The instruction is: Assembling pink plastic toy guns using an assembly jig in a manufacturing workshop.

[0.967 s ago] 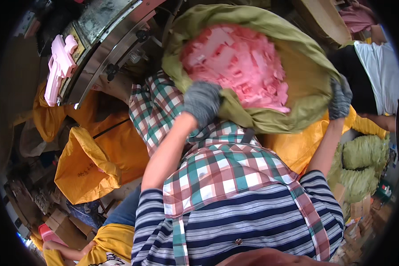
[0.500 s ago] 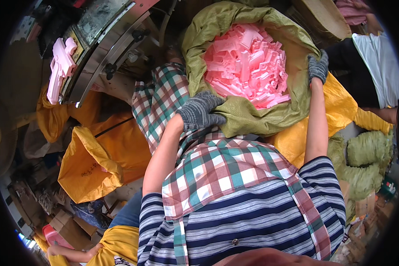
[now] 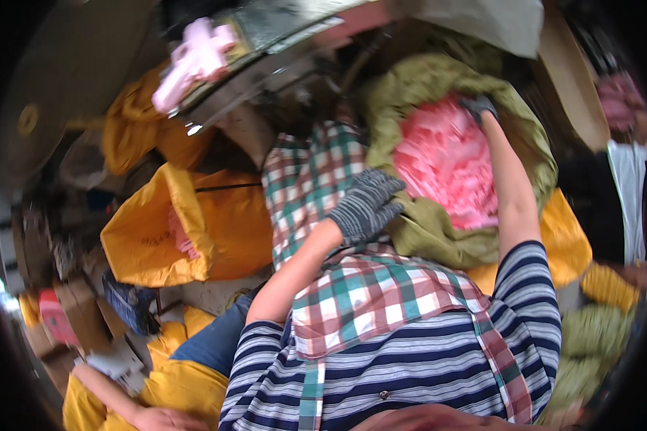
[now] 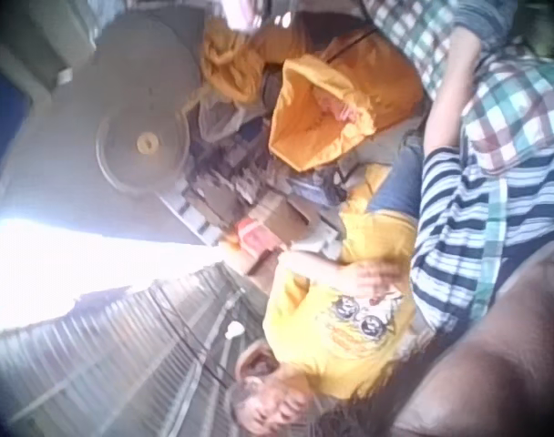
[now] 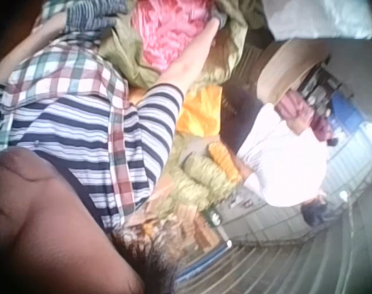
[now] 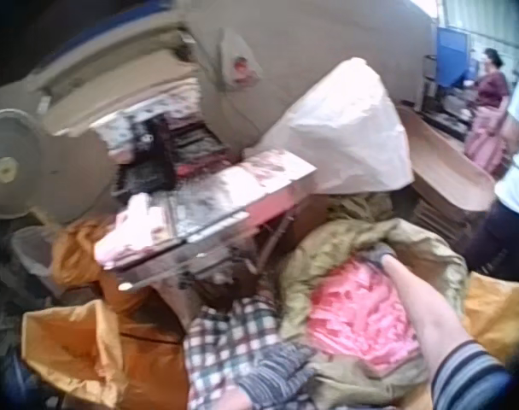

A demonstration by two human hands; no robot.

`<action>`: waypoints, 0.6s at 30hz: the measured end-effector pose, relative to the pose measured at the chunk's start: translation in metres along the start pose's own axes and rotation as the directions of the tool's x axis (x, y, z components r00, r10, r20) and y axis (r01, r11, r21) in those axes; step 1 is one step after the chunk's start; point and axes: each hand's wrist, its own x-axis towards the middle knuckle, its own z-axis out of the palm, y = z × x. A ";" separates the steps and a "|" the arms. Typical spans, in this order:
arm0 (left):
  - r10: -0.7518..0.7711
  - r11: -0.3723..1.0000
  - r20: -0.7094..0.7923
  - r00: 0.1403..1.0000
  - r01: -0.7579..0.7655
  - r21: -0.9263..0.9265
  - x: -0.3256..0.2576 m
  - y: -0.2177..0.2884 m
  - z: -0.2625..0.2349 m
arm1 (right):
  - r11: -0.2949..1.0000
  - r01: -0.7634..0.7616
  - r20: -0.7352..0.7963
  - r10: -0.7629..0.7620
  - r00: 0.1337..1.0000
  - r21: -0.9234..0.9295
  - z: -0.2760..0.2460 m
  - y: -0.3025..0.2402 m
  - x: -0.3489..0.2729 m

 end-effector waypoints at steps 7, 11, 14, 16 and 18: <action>-0.349 0.908 -0.037 0.937 0.328 -0.259 -0.031 0.000 -0.028 | 0.931 0.159 -0.044 -0.183 0.982 -0.330 0.026 -0.052 -0.080; -0.412 0.884 -0.067 0.909 0.381 -0.271 -0.037 -0.006 -0.032 | 0.923 0.301 0.102 -0.284 0.953 -0.239 -0.003 -0.066 -0.124; -0.301 0.952 -0.297 0.906 0.265 -0.156 -0.039 -0.014 -0.027 | 0.790 0.575 -0.121 -0.605 0.787 -0.213 -0.017 -0.071 -0.149; -0.245 0.969 -0.387 0.889 0.211 -0.127 -0.029 -0.002 -0.037 | 0.753 0.642 -0.263 -0.654 0.709 -0.143 -0.038 -0.105 -0.182; -0.066 0.997 -0.555 0.830 0.030 -0.075 -0.016 0.006 -0.033 | 0.754 0.636 -0.326 -0.566 0.757 0.166 -0.044 -0.137 -0.214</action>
